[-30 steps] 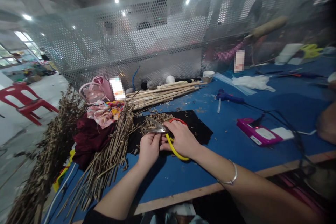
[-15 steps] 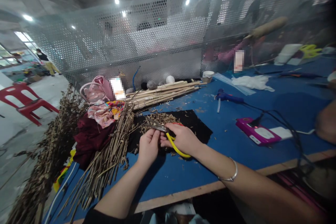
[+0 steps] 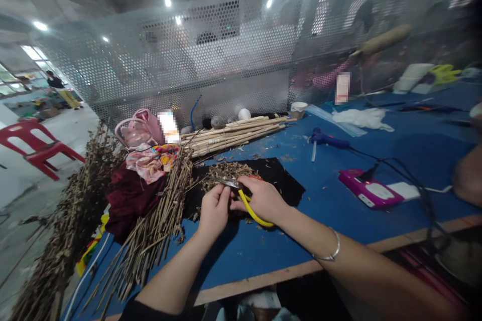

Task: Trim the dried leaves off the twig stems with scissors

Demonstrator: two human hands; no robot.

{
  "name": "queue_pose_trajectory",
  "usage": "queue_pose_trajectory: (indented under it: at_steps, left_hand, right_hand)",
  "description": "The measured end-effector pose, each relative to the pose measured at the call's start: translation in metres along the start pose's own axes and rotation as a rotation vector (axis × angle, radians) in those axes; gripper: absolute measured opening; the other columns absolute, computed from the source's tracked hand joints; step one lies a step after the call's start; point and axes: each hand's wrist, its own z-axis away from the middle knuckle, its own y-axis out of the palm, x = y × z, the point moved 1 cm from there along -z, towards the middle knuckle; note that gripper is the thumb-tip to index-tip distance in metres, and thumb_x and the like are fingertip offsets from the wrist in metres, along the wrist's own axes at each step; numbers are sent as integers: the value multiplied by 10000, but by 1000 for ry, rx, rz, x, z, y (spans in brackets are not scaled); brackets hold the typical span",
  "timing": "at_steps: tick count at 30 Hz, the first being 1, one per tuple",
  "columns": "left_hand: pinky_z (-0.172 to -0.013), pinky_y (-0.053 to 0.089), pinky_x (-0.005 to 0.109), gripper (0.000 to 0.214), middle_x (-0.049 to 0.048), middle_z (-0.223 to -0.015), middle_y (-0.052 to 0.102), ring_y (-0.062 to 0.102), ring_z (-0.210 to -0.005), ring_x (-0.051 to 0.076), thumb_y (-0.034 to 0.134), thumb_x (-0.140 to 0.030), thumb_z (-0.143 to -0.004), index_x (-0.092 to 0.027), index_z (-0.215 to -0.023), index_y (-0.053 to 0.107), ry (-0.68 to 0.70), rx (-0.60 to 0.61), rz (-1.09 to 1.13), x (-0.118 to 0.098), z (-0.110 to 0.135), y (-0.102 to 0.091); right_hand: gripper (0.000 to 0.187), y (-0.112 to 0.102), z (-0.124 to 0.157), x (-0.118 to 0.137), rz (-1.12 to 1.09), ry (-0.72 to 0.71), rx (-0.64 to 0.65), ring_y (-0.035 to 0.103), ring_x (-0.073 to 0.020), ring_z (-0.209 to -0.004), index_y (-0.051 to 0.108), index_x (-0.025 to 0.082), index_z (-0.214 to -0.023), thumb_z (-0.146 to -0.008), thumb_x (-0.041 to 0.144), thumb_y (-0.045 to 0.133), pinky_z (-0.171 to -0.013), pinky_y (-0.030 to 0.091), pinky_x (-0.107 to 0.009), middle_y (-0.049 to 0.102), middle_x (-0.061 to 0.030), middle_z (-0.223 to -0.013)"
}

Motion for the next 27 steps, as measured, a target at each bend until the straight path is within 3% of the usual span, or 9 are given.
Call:
queue_pose_trajectory:
  at_steps: [6, 17, 23, 27]
  left_hand:
    - [-506, 314, 188, 275, -20, -574, 475, 408, -536, 96, 439, -333, -829, -155, -635, 518, 20, -7, -30, 0, -1, -2]
    - [-503, 320, 188, 215, -18, -598, 493, 418, -544, 101, 490, -341, -793, -158, -706, 564, -3, -18, 22, 5, -3, -2]
    - [-537, 408, 197, 273, 14, -690, 611, 529, -576, 107, 609, -327, -708, -153, -917, 574, -105, -64, 194, 10, -6, -1]
    - [-579, 468, 221, 304, 54, -768, 646, 600, -644, 125, 641, -342, -683, -139, -884, 538, -218, -61, 362, 11, -9, -2]
  right_hand:
    - [465, 1, -1, -2, -3, 14, -1, 599, -206, -787, 538, 211, -1011, -704, 557, 588, -645, 399, -265, 638, -57, -850]
    - [398, 4, -1, -4, -32, 69, -8, 609, -196, -785, 551, 224, -1018, -727, 492, 595, -635, 398, -248, 652, -54, -861]
    - [339, 3, -1, -4, -45, 92, 19, 611, -185, -713, 560, 231, -944, -746, 507, 565, -567, 368, -229, 645, -29, -792]
    - [392, 1, 0, -3, -5, 104, -10, 611, -199, -750, 545, 231, -976, -728, 534, 570, -591, 378, -246, 642, -34, -819]
